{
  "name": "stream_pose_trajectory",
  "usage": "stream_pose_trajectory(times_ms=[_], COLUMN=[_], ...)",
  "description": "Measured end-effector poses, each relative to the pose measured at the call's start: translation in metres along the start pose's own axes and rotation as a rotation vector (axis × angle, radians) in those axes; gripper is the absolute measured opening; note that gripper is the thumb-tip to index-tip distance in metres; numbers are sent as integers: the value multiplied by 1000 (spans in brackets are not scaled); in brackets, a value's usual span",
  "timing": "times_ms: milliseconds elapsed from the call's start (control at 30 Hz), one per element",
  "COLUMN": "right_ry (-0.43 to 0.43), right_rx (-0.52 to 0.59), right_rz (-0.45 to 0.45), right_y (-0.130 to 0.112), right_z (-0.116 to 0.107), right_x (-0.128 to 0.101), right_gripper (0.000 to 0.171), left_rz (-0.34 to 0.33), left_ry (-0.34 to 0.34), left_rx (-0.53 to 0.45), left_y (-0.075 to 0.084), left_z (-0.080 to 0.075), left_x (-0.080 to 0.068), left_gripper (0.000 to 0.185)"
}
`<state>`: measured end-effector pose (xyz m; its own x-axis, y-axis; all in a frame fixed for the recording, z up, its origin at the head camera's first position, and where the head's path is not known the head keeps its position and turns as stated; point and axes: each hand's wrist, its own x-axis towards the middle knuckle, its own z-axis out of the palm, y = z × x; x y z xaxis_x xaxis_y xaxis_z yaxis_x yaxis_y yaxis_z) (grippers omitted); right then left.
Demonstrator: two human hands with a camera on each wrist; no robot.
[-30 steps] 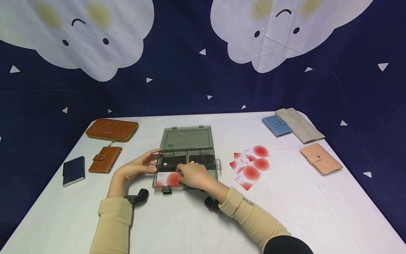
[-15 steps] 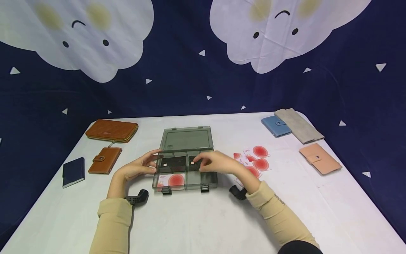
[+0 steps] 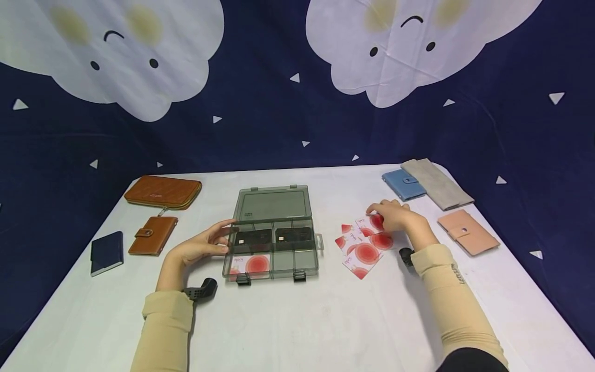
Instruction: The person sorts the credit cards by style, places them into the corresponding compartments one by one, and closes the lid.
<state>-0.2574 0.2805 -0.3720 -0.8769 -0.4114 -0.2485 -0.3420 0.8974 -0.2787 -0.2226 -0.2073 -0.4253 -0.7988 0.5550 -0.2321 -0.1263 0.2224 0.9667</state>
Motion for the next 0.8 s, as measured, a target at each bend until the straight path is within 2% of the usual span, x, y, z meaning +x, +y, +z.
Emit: stream_pose_trajectory(times_ms=[167,400,633,800], right_ry=[-66,-80,-46,29], right_rx=[4,31,301,436], right_rz=[51,54,36,-50], right_y=[15,19,22,16], right_z=[-3,-7,-6,-5], right_x=[5,11,15,10], right_gripper=[55,49,39,24], left_rz=[4,-3,2,-5], left_ry=[-2,5,8,5], left_rx=[4,1,2,6], left_y=[0,0,0,1], left_z=[-1,-1,0,0], left_x=[0,0,0,0], left_gripper=[85,86,85,85])
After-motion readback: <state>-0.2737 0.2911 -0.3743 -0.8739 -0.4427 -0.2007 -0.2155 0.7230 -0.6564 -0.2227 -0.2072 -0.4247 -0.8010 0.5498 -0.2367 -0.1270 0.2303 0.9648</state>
